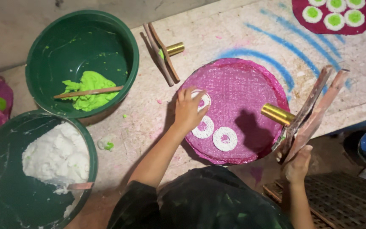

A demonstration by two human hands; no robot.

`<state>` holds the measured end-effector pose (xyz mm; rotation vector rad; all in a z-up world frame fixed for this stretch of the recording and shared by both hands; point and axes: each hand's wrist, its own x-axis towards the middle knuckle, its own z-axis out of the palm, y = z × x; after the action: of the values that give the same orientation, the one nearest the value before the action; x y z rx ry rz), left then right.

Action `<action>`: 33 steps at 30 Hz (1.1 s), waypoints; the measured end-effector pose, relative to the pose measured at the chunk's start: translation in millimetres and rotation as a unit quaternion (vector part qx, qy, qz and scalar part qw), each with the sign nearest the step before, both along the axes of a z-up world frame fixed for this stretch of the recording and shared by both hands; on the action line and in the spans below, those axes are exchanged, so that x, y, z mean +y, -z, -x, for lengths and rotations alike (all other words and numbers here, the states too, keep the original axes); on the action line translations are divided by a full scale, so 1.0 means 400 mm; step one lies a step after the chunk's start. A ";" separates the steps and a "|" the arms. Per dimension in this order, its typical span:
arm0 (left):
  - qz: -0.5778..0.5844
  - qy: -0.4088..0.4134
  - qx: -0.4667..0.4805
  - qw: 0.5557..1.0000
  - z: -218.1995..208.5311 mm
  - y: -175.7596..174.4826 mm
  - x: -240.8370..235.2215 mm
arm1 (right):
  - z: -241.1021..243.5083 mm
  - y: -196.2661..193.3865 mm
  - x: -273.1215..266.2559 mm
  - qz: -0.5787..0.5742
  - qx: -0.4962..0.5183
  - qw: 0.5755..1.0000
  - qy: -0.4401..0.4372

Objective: The person scoops white dough from a green bowl, places it into a handheld wooden mold tool, and then presses it onto a large pink circular mat to create donut-shaped dough circles.

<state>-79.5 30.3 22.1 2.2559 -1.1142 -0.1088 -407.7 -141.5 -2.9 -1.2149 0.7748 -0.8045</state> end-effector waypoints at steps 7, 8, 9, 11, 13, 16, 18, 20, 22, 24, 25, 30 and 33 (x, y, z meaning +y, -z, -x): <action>-0.024 0.048 -0.062 0.997 0.010 0.027 0.006 | -0.015 -0.012 0.004 -0.003 -0.018 1.000 -0.005; -0.018 0.046 -0.068 0.996 0.009 0.028 0.009 | -0.016 -0.015 0.004 -0.004 -0.020 1.000 -0.009; -0.012 0.044 -0.073 0.996 0.007 0.029 0.010 | -0.017 -0.017 0.004 -0.004 -0.022 1.000 -0.014; 0.004 0.021 -0.036 0.999 -0.002 0.027 0.008 | -0.027 -0.020 0.001 -0.007 -0.031 0.999 -0.018; -0.019 -0.008 0.008 1.000 -0.003 0.028 0.002 | -0.028 -0.025 0.003 -0.010 -0.042 0.999 -0.017; -0.087 -0.056 0.056 0.993 -0.007 0.030 -0.012 | -0.034 -0.023 -0.001 -0.013 -0.043 0.999 -0.019; -0.103 -0.078 0.049 0.990 -0.015 0.023 -0.026 | -0.031 -0.020 -0.008 -0.013 -0.052 0.998 -0.032; -0.065 -0.079 0.040 0.994 -0.034 0.004 -0.049 | -0.024 -0.013 -0.018 -0.019 -0.062 0.997 -0.035; -0.061 -0.068 0.045 0.995 -0.055 -0.029 -0.080 | -0.012 -0.002 -0.024 -0.035 -0.069 0.997 -0.028; -0.090 -0.042 0.063 0.993 -0.071 -0.078 -0.142 | -0.001 0.007 -0.035 -0.040 -0.073 0.996 -0.028; -0.099 -0.015 0.071 0.992 -0.071 -0.107 -0.174 | 0.005 0.006 -0.041 -0.042 -0.075 0.996 -0.028; 0.011 0.257 0.041 0.966 0.050 -0.253 -0.247 | 0.026 -0.079 -0.062 0.068 0.038 0.990 -0.114; -0.044 0.403 0.073 0.911 0.168 -0.322 -0.179 | 0.031 -0.203 -0.071 0.314 0.161 0.911 -0.214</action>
<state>-146.9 -41.2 150.8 1.6775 -1.9075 -0.6560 -420.0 -169.7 78.2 -2.0517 0.4782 -0.4964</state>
